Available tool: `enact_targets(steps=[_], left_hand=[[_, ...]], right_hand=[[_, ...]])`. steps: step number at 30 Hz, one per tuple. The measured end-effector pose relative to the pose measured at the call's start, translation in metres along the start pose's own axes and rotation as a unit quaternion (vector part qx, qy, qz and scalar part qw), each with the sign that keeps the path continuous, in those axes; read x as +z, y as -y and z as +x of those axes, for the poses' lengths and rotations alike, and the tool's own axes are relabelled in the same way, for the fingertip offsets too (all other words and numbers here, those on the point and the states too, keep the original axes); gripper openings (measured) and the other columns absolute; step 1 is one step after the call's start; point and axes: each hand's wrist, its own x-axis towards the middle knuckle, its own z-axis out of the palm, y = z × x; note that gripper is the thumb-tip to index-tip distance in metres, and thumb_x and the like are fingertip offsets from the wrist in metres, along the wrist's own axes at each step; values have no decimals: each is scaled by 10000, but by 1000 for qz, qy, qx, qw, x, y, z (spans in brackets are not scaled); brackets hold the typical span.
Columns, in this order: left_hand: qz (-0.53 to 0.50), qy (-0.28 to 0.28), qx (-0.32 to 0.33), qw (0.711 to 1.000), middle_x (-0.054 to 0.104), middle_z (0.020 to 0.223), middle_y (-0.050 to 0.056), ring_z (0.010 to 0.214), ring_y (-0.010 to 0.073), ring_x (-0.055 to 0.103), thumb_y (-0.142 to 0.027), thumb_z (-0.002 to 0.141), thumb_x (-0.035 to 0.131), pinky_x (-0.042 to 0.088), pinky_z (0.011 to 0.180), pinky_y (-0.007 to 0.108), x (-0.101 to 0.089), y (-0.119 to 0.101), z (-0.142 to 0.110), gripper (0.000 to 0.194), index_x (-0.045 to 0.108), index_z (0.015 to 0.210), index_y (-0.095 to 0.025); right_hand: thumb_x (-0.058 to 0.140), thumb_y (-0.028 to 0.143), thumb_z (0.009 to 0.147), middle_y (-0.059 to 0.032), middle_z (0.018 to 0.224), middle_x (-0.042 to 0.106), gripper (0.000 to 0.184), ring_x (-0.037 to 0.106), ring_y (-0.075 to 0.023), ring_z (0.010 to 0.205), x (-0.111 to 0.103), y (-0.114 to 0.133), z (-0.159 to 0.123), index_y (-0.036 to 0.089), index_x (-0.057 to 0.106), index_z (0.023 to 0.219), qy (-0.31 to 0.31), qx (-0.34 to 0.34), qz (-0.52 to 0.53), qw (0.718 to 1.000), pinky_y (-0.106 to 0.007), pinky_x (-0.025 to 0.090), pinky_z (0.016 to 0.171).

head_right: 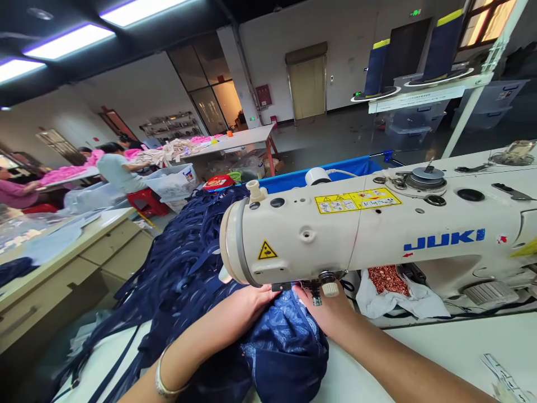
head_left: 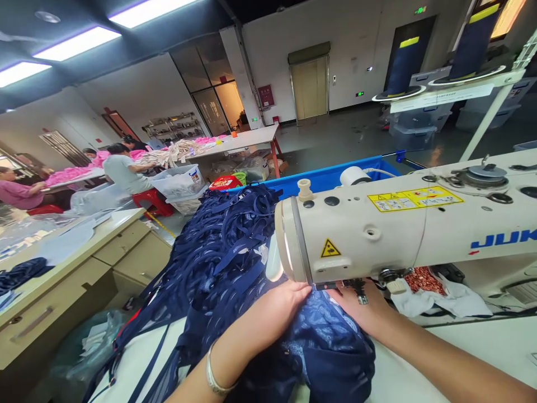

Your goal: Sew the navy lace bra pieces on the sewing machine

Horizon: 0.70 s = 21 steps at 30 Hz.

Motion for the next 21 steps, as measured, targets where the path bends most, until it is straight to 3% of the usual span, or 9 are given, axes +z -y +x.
enact_targets(steps=[3,8,14,19,21], left_hand=[[-16,3,-20,1000,606,1240,57,1110,176,574,-220,972,340,420,1010,303,-2,-2,3,348,602,1199,-218],[-66,38,-42,996,614,1237,23,1100,148,580,-279,994,302,423,1001,250,-14,-6,4,370,591,1217,-217],[-80,46,-59,994,595,1264,-33,1161,156,535,-334,992,313,366,1066,267,-21,-8,7,369,619,1187,-269],[-79,28,-86,993,560,1310,-12,1235,163,473,-392,990,298,324,1106,309,-21,-8,10,406,511,1313,-269],[-67,34,-83,994,570,1296,0,1205,167,499,-388,991,293,353,1082,307,-19,-5,9,403,542,1281,-257]], right_hand=[[440,210,931,-42,1088,658,307,613,-239,986,16,-6,-3,279,641,1152,-50,-49,-75,995,-383,466,914],[422,207,944,-50,1071,664,320,628,-270,945,33,-14,-6,302,645,1152,-130,-77,-173,973,-428,493,858],[495,121,889,12,1133,642,435,623,-251,978,47,-24,-11,404,584,1207,-96,-69,-150,982,-408,479,881],[510,84,862,-20,1111,652,451,603,-239,1020,42,-19,-11,331,580,1233,-94,-59,-130,985,-376,451,937],[485,86,873,-22,1060,670,429,610,-229,1000,37,-16,-10,314,592,1220,-93,-64,-123,986,-372,448,943]])
